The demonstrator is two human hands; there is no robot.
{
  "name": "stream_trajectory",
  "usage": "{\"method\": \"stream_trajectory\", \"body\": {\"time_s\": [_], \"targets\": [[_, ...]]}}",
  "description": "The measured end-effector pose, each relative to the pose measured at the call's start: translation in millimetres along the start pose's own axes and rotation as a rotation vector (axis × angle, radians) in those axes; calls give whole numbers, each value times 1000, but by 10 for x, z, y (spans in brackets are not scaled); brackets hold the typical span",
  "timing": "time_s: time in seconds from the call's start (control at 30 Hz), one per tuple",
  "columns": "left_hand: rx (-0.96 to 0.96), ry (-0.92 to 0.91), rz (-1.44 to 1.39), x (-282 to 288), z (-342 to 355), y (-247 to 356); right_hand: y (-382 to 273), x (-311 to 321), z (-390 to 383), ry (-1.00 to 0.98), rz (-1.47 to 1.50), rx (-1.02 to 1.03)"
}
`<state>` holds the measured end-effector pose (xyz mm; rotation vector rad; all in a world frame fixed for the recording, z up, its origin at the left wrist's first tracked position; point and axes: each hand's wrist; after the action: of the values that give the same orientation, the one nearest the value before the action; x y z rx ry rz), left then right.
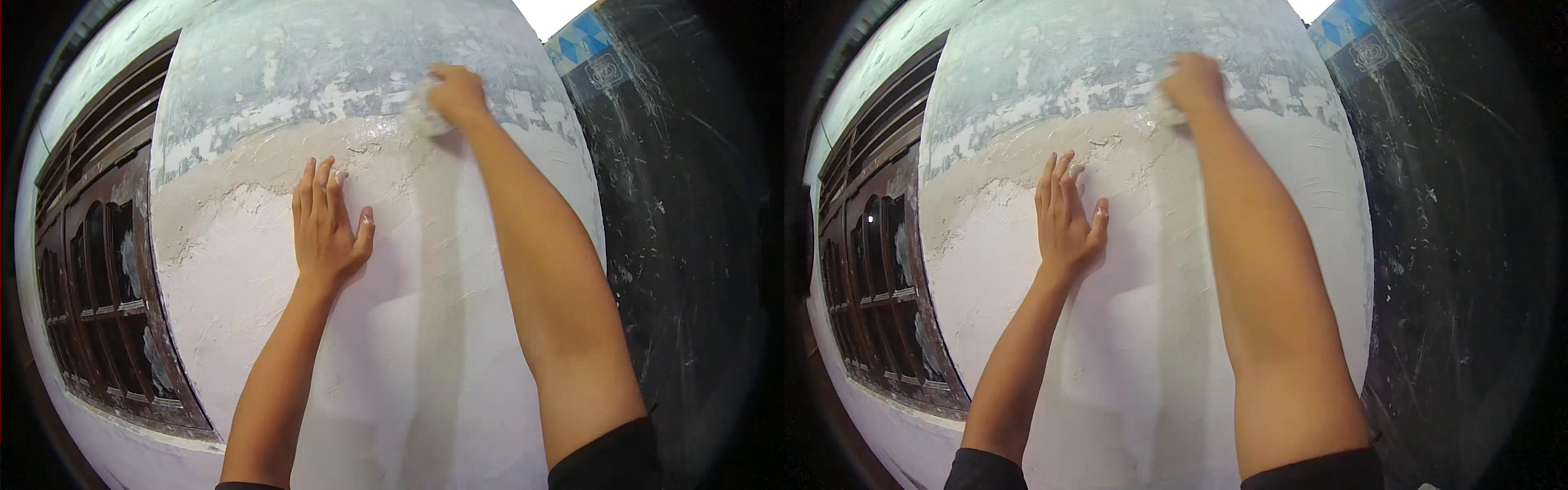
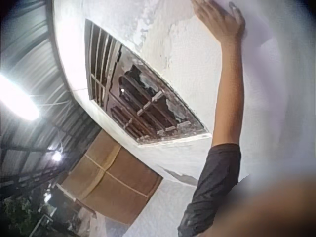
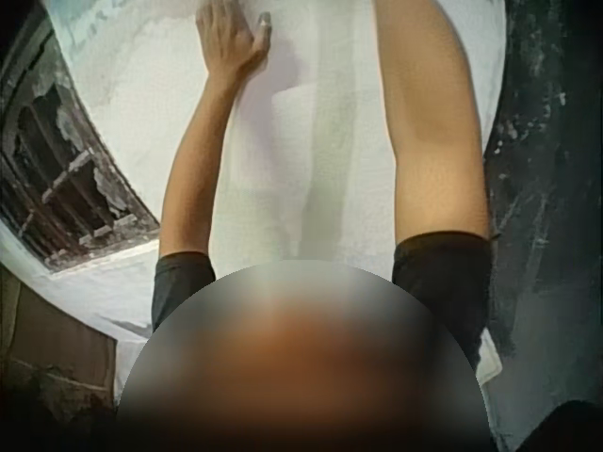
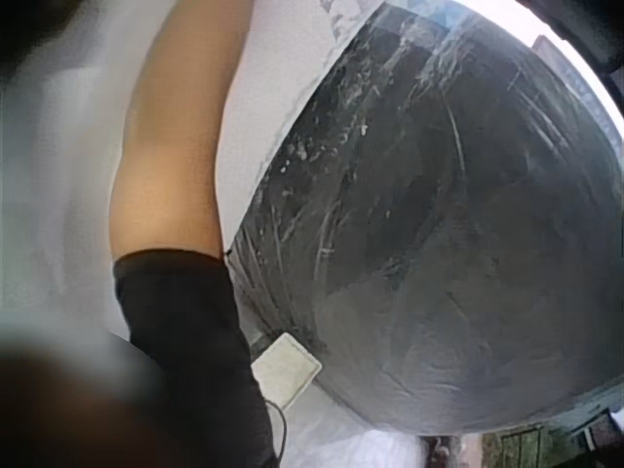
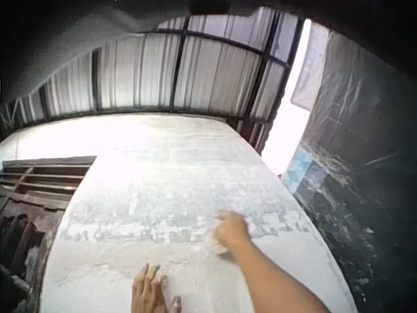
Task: The person applies putty or plaster from a container onto a wall using a putty knife.
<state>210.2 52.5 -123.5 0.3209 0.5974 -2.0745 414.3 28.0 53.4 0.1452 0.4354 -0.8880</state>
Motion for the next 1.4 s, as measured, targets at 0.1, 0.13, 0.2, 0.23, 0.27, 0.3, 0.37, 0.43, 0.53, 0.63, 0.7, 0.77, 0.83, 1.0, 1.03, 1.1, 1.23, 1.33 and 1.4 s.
{"method": "stream_trajectory", "body": {"time_s": [0.1,0.13,0.2,0.23,0.27,0.3,0.37,0.43,0.53,0.63,0.7,0.77,0.83,1.0,1.03,1.1,1.23,1.33,1.4], "targets": [[-2,4,8,-42,-7,17,171,128,69,321,-129,-35],[1,-12,4,-65,-49,21,184,35,24,359,-39,-29],[-3,8,30,-40,-24,-20,-211,-150,-166,248,164,-84],[-2,-3,37,-37,-32,-40,-353,-268,-300,121,178,0],[-5,13,20,-35,-31,-47,-420,-343,-391,-2,191,85],[-7,28,4,-36,-30,-53,-422,-336,-439,-6,196,76],[-19,40,3,-87,-27,-71,-343,-343,-483,-120,91,86],[-8,38,-26,-82,-31,-19,-2,-211,-309,38,58,48],[-9,28,0,-33,-23,-22,16,57,-151,141,-97,61],[3,41,-8,-67,-20,-38,-236,123,-171,170,98,-81],[2,67,-34,-58,-11,-15,-399,-105,-392,121,106,-8],[3,67,-23,-68,-25,-61,-320,-248,-521,74,122,76],[-4,69,-20,-61,-27,-50,-192,-243,-614,-22,129,-2],[13,50,-5,-48,-34,-75,104,94,-492,319,-129,-42],[21,49,5,-18,-52,-79,-52,67,-524,288,-53,-5],[28,65,5,-32,-23,-91,-247,-93,-590,235,132,122],[55,88,-32,-65,-77,-4,-216,-311,-684,36,201,136],[68,147,-24,-118,16,15,85,-177,-388,238,56,19],[34,19,49,-60,-26,-36,-176,-5,-495,254,-29,-107]]}}
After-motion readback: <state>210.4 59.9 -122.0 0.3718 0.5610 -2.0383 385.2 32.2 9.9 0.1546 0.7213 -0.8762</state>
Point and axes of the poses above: each hand's wrist, its own z-axis towards the middle knuckle, its own x-axis out of the back of the hand, y = z × x, and after that the axes turned 15 degrees about y, right-handed
